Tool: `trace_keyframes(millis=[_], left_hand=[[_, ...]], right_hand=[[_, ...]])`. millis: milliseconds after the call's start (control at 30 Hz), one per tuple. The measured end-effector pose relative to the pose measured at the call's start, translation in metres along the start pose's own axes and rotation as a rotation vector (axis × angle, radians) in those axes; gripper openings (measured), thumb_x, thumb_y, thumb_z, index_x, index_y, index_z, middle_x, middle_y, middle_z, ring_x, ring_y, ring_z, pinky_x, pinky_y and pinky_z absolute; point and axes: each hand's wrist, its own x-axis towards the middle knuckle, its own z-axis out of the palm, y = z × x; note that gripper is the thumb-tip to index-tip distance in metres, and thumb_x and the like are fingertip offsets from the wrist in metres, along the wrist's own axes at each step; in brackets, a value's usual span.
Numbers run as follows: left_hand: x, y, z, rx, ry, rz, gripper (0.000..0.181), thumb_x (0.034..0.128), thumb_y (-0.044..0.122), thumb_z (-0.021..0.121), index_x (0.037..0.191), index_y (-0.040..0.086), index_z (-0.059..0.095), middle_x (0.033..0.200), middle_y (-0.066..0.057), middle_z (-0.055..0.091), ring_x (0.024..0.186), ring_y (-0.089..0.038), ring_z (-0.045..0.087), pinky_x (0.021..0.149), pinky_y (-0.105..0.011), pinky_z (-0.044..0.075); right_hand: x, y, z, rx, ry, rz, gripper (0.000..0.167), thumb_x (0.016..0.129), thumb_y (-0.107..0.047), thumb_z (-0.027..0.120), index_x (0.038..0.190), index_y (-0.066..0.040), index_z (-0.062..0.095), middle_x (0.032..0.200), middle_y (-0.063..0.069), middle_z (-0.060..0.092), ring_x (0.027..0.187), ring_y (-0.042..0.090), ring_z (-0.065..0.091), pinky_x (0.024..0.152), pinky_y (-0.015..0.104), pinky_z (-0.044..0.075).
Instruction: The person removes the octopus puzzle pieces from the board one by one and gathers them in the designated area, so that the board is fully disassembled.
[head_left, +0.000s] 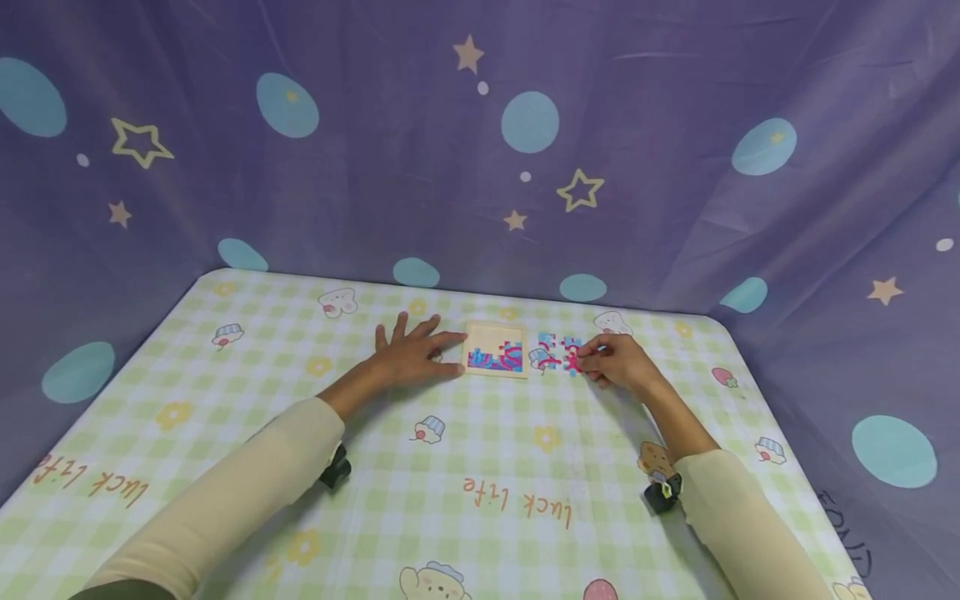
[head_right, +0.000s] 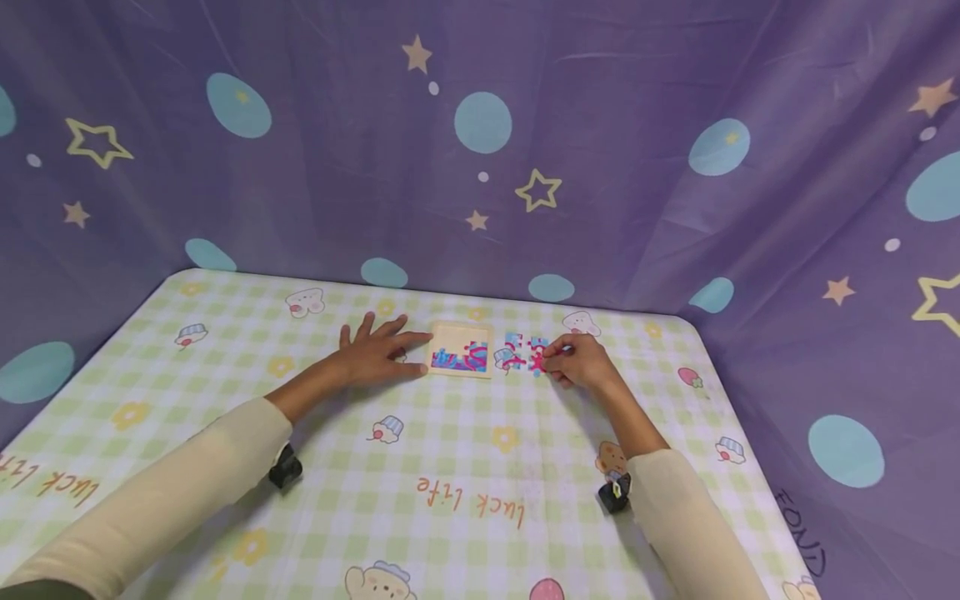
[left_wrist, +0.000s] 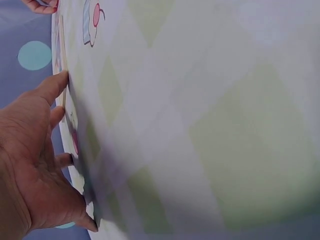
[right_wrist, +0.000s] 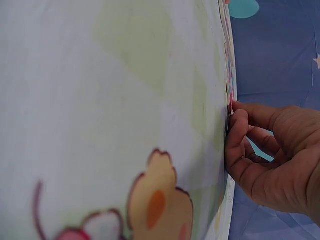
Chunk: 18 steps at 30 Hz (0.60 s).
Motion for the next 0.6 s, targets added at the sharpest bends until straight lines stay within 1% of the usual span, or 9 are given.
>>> trace_keyframes(millis=[200, 333, 467, 600], left_hand=[[0.002, -0.002, 0.003, -0.009, 0.017, 0.011, 0.077, 0.1022, 0.077, 0.063, 0.171, 0.05, 0.045, 0.194, -0.001, 0.008, 0.173, -0.055, -0.023, 0.129, -0.085, -0.019], [0.003, -0.006, 0.006, -0.025, 0.034, 0.024, 0.076, 0.1012, 0.077, 0.065, 0.17, 0.05, 0.047, 0.194, -0.001, 0.008, 0.173, -0.055, -0.023, 0.128, -0.085, -0.021], [0.003, -0.008, 0.008, -0.044, 0.04, 0.022, 0.076, 0.1006, 0.077, 0.066, 0.17, 0.05, 0.048, 0.194, 0.0, 0.008, 0.173, -0.053, -0.026, 0.127, -0.084, -0.024], [0.003, -0.006, 0.008, -0.059, 0.039, 0.015, 0.077, 0.1007, 0.077, 0.065, 0.17, 0.05, 0.047, 0.194, 0.002, 0.007, 0.173, -0.05, -0.029, 0.127, -0.082, -0.026]], right_hand=[[0.0, -0.003, 0.001, -0.009, 0.015, -0.028, 0.026, 0.109, -0.013, 0.076, 0.126, 0.006, 0.073, 0.099, 0.014, 0.084, 0.078, 0.011, 0.072, 0.068, 0.025, 0.062], [0.001, -0.008, 0.007, -0.01, 0.031, -0.059, 0.027, 0.107, -0.014, 0.078, 0.126, 0.004, 0.075, 0.105, 0.017, 0.085, 0.078, 0.011, 0.075, 0.071, 0.026, 0.064], [0.001, -0.015, 0.014, 0.014, 0.022, -0.101, 0.029, 0.105, -0.013, 0.081, 0.125, 0.006, 0.075, 0.104, 0.019, 0.084, 0.08, 0.012, 0.077, 0.075, 0.028, 0.067], [0.002, -0.022, 0.023, 0.029, 0.008, -0.143, 0.028, 0.104, -0.008, 0.08, 0.125, 0.009, 0.075, 0.103, 0.022, 0.083, 0.079, 0.014, 0.077, 0.076, 0.03, 0.068]])
